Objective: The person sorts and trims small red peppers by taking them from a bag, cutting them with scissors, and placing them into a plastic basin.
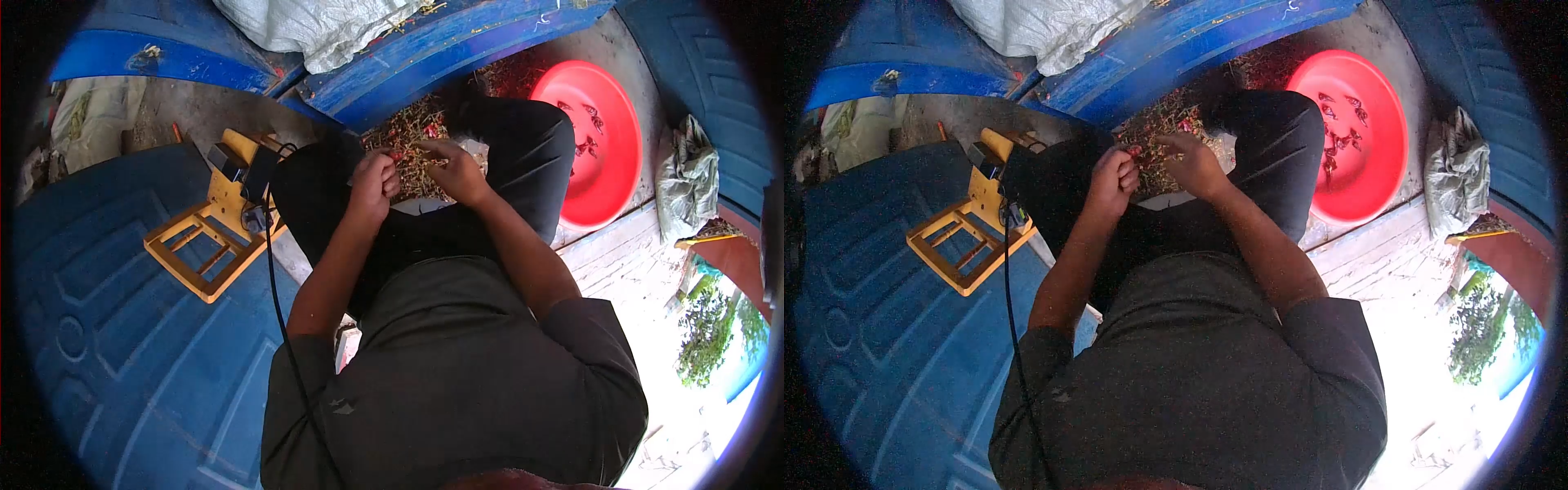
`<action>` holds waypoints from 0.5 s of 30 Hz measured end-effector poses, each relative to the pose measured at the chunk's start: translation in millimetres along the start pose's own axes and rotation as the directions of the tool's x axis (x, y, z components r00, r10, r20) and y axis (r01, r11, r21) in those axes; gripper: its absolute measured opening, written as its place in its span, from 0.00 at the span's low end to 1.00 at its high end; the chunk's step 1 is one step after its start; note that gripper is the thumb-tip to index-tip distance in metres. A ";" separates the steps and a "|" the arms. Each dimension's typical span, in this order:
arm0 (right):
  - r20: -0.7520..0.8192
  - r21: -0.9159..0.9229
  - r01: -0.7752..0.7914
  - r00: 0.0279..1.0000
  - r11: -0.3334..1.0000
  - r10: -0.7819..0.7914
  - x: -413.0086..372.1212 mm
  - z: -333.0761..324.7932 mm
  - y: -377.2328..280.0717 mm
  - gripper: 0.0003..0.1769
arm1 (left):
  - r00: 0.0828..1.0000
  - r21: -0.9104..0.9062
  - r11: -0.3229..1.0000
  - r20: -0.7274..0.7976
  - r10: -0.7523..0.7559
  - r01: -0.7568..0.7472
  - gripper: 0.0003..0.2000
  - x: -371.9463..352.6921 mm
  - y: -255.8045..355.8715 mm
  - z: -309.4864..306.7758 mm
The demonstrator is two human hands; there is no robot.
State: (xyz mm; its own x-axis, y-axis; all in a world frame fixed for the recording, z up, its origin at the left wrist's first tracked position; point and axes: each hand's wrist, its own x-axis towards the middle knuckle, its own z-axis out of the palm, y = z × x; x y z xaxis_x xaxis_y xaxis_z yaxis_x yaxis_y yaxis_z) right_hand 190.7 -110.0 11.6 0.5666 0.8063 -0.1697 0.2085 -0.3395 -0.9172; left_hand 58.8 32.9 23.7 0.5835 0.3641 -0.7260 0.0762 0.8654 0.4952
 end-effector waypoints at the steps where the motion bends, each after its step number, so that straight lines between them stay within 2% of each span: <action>1: -0.003 0.001 0.003 1.000 1.000 -0.003 2.6 2.9 -2.8 0.19 | 1.000 0.003 1.000 0.003 0.003 -0.003 0.06 -2.6 -0.4 0.6; 3: 0.176 0.350 -0.197 0.974 0.916 0.142 5.6 10.5 -7.4 0.20 | 0.997 0.060 0.997 0.057 -0.054 0.051 0.02 -8.6 -4.6 1.4; 7: 0.256 0.401 -0.274 0.950 0.874 0.181 6.0 13.6 -10.2 0.16 | 0.995 -0.011 0.998 0.076 -0.067 0.068 0.03 -9.3 -16.0 -3.6; 10: 0.217 0.296 -0.232 0.961 0.927 0.171 5.7 11.7 -14.3 0.14 | 0.995 -0.033 0.997 0.084 -0.060 0.063 0.04 -10.9 -13.8 -0.5; 13: 0.180 0.347 -0.216 0.970 0.913 0.160 6.4 11.1 -14.0 0.13 | 0.996 -0.008 0.998 0.060 -0.066 0.067 0.04 -11.6 -6.1 7.0; 15: 0.124 0.368 -0.132 0.988 0.920 0.092 10.2 8.8 -18.4 0.13 | 0.994 0.045 0.998 0.098 -0.053 0.049 0.04 -11.4 -0.4 11.6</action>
State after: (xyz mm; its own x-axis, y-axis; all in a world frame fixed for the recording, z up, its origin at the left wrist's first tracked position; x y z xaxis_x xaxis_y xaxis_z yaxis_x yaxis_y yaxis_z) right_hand 185.7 -91.2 23.6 0.4802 0.8253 -0.2972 -0.1769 -0.2407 -0.9543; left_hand 61.4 24.4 37.3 0.6551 0.2822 -0.7009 0.1406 0.8659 0.4800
